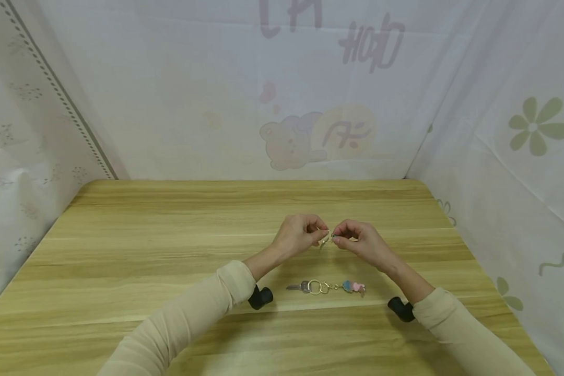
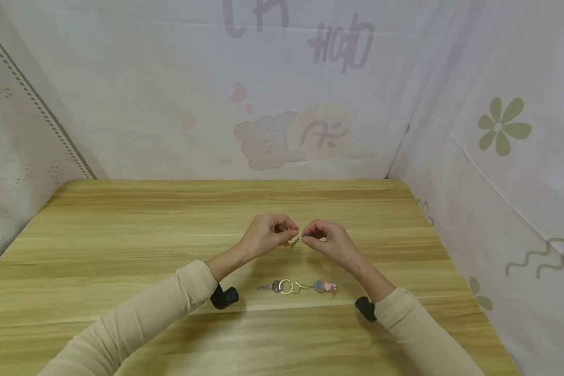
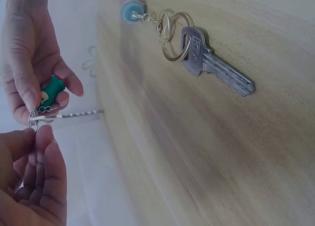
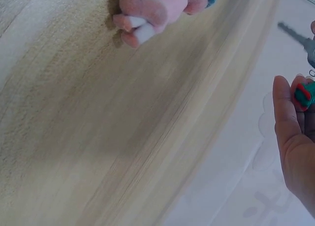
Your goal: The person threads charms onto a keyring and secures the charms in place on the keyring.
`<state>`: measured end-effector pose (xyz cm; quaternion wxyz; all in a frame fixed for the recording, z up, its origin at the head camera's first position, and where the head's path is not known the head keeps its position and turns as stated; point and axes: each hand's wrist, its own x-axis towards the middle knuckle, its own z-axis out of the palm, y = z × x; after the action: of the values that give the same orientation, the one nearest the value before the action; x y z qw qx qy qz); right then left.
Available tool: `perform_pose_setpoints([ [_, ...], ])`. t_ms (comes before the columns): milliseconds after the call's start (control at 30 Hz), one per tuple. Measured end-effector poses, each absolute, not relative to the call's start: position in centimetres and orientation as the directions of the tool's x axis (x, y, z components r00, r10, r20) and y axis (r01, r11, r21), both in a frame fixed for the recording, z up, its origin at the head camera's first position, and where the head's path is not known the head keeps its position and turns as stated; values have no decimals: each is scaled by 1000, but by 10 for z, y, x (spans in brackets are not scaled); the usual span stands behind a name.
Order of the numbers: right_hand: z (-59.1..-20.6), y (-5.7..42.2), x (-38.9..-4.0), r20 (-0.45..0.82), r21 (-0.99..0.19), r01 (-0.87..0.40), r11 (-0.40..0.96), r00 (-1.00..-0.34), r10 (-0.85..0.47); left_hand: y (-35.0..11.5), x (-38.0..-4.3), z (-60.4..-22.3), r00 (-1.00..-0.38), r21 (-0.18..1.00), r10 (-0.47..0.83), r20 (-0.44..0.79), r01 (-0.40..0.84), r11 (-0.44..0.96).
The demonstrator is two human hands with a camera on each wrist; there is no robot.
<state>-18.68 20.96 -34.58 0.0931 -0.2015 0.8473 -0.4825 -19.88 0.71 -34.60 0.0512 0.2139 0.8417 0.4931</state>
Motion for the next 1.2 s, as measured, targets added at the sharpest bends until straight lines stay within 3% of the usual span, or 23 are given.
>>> perform_pose_setpoints([
  [300,-346,209,-186,34,-858,-245,451,-904,-426,8,-198,-346,-903,853,409,133,315,417],
  [633,-347,210,-187,53,-867,-248,432,-908,-416,11,-197,-345,-927,928,372,45,177,328],
  [1200,-347,211,-186,73,-846,-280,454,-904,-422,9,-199,-345,-890,849,448,82,298,437],
])
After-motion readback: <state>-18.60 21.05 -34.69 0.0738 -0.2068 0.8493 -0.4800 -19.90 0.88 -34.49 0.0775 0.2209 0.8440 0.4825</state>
